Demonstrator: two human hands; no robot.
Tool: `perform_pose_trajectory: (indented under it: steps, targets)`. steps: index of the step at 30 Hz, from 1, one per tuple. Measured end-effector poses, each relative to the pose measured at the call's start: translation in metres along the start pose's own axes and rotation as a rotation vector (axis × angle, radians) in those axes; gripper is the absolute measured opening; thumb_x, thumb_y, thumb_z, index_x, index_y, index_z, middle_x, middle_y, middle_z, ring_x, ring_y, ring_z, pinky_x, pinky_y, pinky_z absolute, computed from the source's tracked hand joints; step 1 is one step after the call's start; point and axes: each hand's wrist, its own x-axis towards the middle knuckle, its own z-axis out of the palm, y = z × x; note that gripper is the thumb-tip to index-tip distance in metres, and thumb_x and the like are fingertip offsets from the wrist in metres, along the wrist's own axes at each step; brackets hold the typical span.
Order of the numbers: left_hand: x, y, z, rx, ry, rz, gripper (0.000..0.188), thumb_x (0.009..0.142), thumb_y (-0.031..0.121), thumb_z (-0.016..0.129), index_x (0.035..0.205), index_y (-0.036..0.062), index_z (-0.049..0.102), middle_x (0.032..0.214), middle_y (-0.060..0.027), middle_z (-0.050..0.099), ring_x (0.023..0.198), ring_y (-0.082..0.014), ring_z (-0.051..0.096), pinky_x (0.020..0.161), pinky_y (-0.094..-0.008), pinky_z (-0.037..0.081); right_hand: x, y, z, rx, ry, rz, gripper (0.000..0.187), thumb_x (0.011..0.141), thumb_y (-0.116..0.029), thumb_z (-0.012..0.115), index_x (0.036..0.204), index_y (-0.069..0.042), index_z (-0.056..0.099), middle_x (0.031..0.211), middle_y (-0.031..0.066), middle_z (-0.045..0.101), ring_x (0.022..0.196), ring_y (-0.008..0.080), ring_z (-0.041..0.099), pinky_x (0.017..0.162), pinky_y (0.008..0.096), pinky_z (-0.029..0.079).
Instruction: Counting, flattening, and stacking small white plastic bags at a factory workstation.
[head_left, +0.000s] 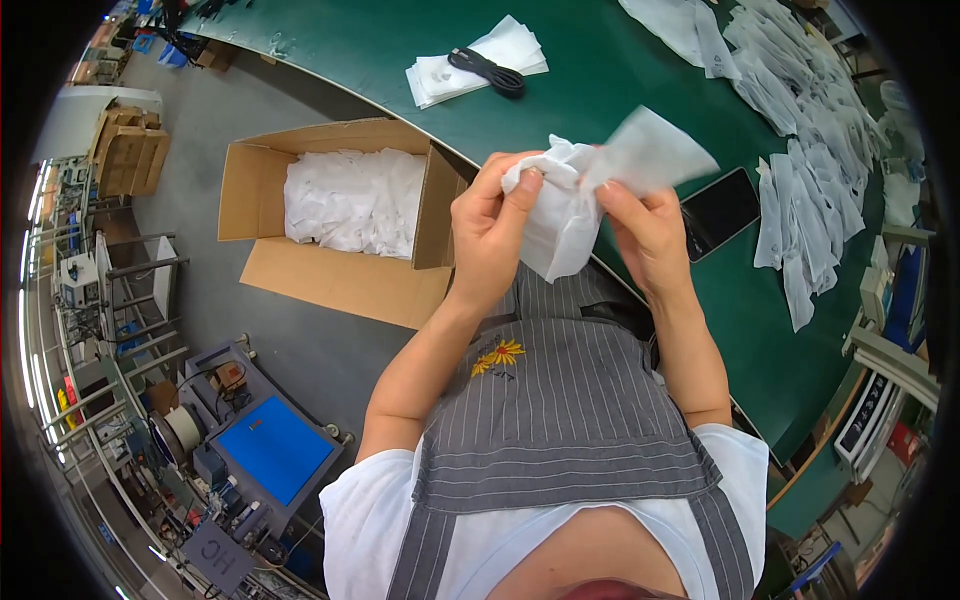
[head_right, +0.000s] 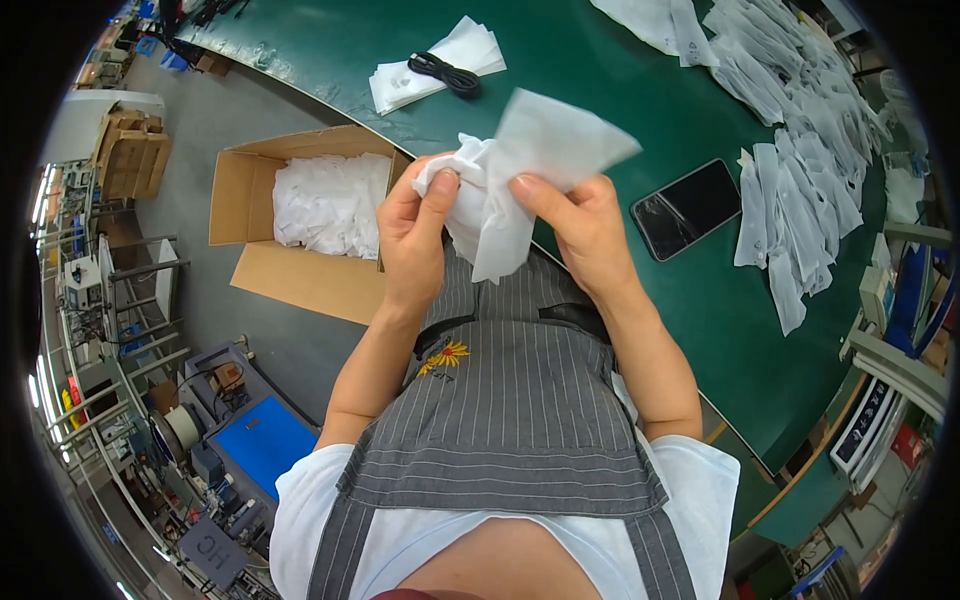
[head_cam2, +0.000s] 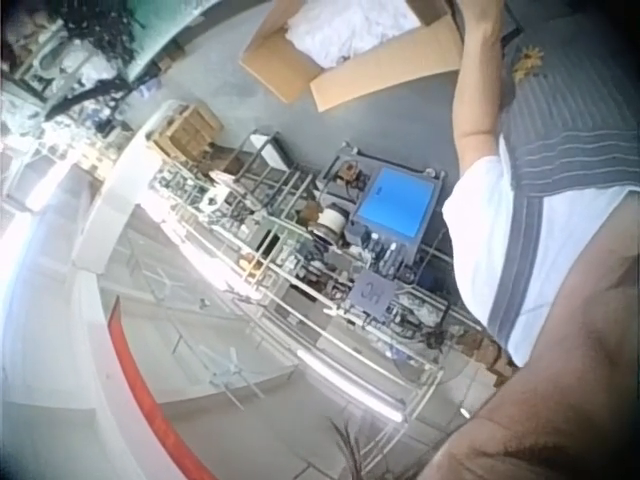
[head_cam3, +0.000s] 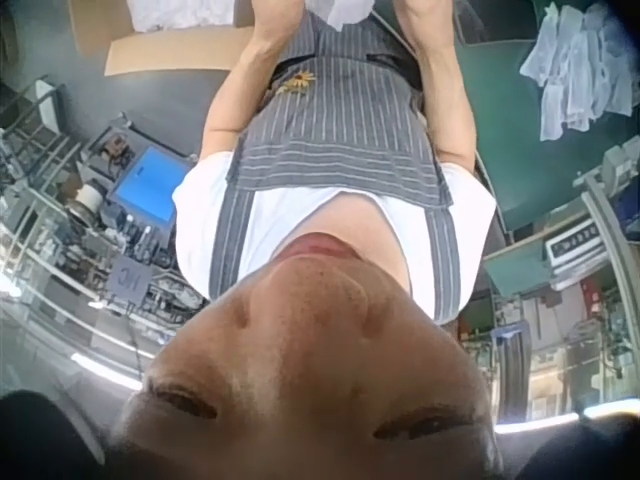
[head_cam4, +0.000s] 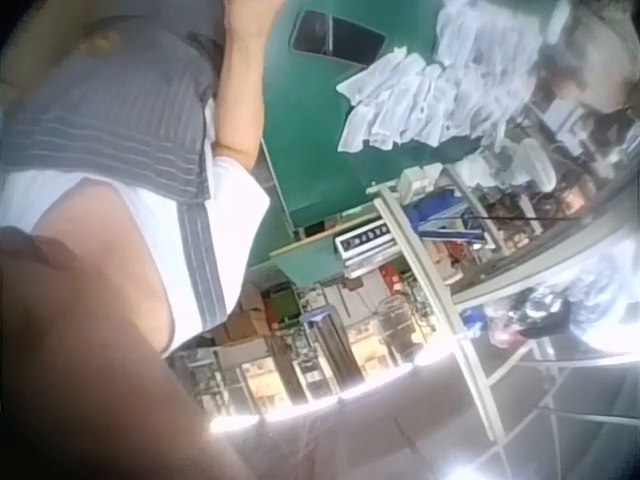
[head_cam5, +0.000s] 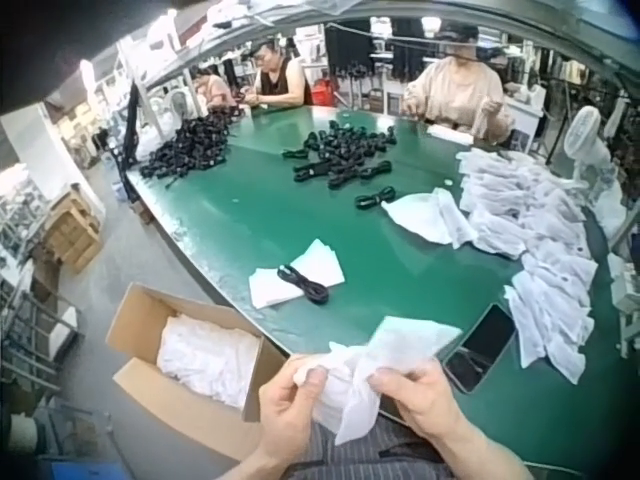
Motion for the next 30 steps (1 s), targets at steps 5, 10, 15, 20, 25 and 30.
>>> perform_pose_trajectory:
  steps: [5,10,15,20,25,30]
  targets:
    - [0.007,0.000,-0.003,-0.258,0.225,-0.085,0.020,0.092,0.009,0.049,0.106,-0.0028,0.058,0.088,-0.0040,0.058,0.084,-0.0073,0.053,0.074,-0.0217,0.043,-0.005,0.003,-0.009,-0.048,0.050,-0.040,0.027,0.083,-0.011,0.061,0.106,0.002,0.058,0.101,0.0082,0.061,0.095,0.0172,0.057,0.088,0.0319,0.041]
    - [0.025,-0.002,-0.074,-0.372,-0.042,0.085,0.020,0.088,0.009,0.050,0.105,0.0001,0.059,0.088,-0.0020,0.059,0.073,-0.0059,0.051,0.065,-0.0205,0.042,-0.006,-0.010,-0.016,-0.128,-0.114,-0.051,0.021,0.079,-0.014,0.065,0.095,0.001,0.062,0.097,0.0079,0.057,0.088,0.0157,0.056,0.079,0.0296,0.042]
    - [0.030,0.035,-0.022,0.162,-0.329,-0.270,0.016,0.085,0.017,0.062,0.094,0.0043,0.063,0.076,0.0029,0.057,0.070,-0.0018,0.048,0.059,-0.0170,0.036,-0.003,-0.015,-0.014,-0.202,-0.268,-0.091,0.017,0.079,-0.013,0.065,0.087,0.002,0.063,0.096,0.0067,0.053,0.083,0.0152,0.054,0.072,0.0274,0.043]
    - [0.020,0.022,-0.008,-0.027,-0.238,-0.277,0.008,0.084,0.010,0.063,0.085,0.0026,0.061,0.072,0.0052,0.054,0.064,-0.0001,0.044,0.056,-0.0163,0.033,-0.006,-0.011,-0.017,-0.272,-0.225,-0.065,0.020,0.078,-0.011,0.066,0.094,0.000,0.061,0.095,0.0056,0.055,0.083,0.0127,0.056,0.073,0.0282,0.044]
    - [0.011,0.011,-0.005,0.077,-0.040,-0.176,0.006,0.085,0.009,0.061,0.087,0.0033,0.060,0.077,0.0021,0.058,0.067,-0.0013,0.050,0.058,-0.0163,0.038,-0.011,-0.009,-0.023,-0.258,-0.056,-0.005,0.025,0.080,-0.010,0.064,0.103,-0.001,0.058,0.095,0.0056,0.059,0.088,0.0143,0.058,0.079,0.0302,0.045]
    - [0.009,-0.003,-0.005,-0.073,0.136,-0.010,0.008,0.087,0.007,0.058,0.091,0.0028,0.053,0.082,-0.0002,0.054,0.058,-0.0030,0.044,0.049,-0.0180,0.035,-0.010,-0.001,-0.045,-0.186,0.025,-0.077,0.027,0.084,-0.015,0.060,0.106,0.001,0.058,0.103,0.0096,0.060,0.097,0.0194,0.057,0.086,0.0325,0.043]
